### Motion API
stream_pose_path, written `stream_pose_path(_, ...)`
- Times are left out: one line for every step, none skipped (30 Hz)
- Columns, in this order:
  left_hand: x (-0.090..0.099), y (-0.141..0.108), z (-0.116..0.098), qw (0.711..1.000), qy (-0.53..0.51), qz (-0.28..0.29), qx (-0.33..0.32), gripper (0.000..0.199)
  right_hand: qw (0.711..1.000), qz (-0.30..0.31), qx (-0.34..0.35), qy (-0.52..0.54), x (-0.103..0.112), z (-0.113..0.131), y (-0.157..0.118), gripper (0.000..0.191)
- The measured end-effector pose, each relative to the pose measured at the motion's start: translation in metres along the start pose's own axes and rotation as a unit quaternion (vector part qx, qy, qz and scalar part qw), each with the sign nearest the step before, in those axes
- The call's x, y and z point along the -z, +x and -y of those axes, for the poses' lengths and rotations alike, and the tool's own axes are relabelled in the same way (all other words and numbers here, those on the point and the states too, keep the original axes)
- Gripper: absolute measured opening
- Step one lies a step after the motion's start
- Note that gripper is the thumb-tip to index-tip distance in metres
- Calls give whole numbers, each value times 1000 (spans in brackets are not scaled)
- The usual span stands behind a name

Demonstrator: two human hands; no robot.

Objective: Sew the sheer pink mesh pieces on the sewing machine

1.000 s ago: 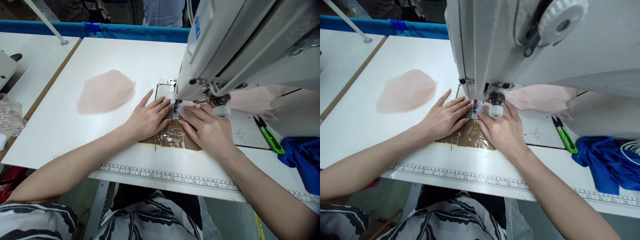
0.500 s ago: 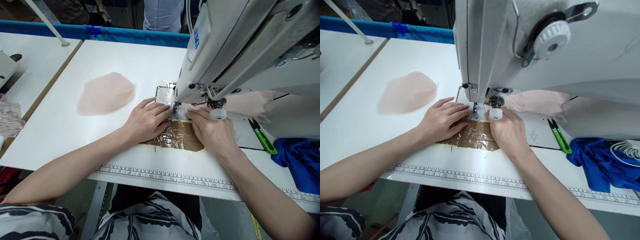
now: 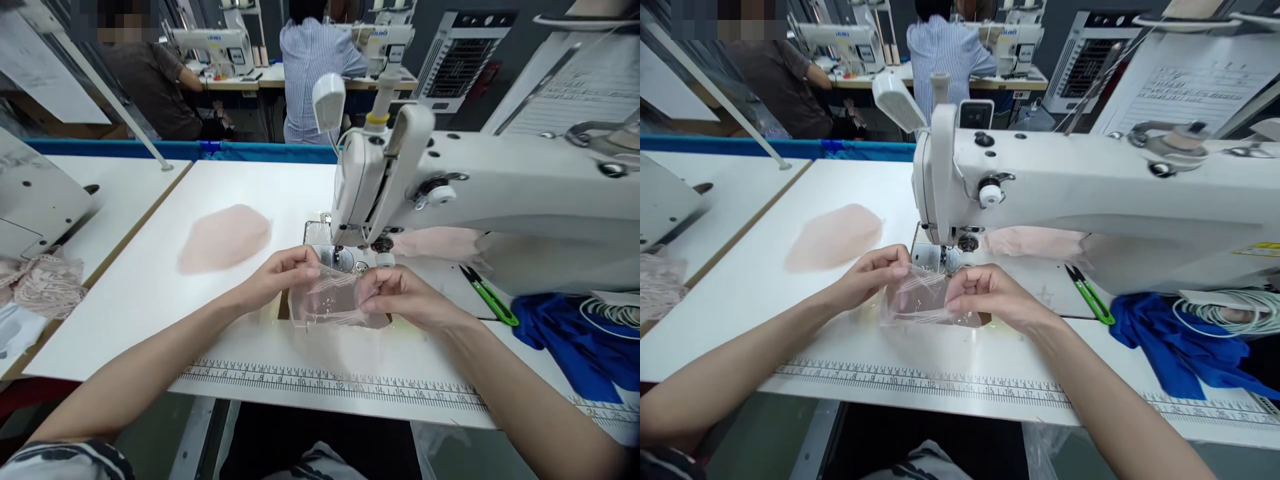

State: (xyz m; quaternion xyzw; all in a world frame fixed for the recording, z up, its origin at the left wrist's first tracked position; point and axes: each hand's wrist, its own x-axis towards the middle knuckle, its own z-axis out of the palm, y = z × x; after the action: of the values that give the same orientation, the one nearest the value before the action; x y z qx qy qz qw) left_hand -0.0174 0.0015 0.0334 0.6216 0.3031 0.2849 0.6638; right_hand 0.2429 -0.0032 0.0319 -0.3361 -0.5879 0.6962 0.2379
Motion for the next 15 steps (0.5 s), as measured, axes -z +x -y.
stream_pose_path(1,0,-2,1000,1,-8,-7,22,1000,-2,3,-13,-2,0,0,16)
stream_pose_path(2,0,-6,1000,11,-20,-16,22,1000,-5,6,-28,-4,-1,1,17)
stream_pose_path(2,-1,-10,999,26,-34,-29,22,999,-10,11,-45,-6,-1,1,17)
stream_pose_path(0,-2,-15,997,47,-51,-41,22,998,-19,17,-61,-8,-1,1,18)
stream_pose_path(-2,-3,-22,993,77,-67,-54,22,996,-29,19,-76,-10,-1,2,18)
stream_pose_path(-7,-6,-29,988,117,-77,-68,21,996,-39,19,-84,-12,-1,1,20)
stream_pose_path(-14,-10,-36,979,168,-81,-83,19,995,-47,17,-83,-14,-1,1,22)
stream_pose_path(-23,-15,-42,965,228,-74,-103,15,996,-55,14,-71,-16,-1,1,24)
stream_pose_path(-34,-20,-48,948,294,-39,-112,10,997,-61,15,-51,-17,-1,1,24)
stream_pose_path(-46,-26,-53,931,345,6,-122,10,998,-63,18,-24,-18,0,1,24)
stream_pose_path(-58,-33,-55,916,379,72,-111,12,998,-60,22,7,-19,0,1,23)
stream_pose_path(-70,-39,-56,900,399,146,-102,16,998,-51,23,40,-20,0,1,23)
stream_pose_path(-80,-45,-56,881,404,230,-91,20,997,-37,21,71,-20,0,1,24)
stream_pose_path(-86,-50,-56,863,398,299,-80,27,995,-19,17,99,-20,0,2,27)
stream_pose_path(-90,-54,-54,856,378,346,-66,32,993,-2,12,118,-20,0,2,31)
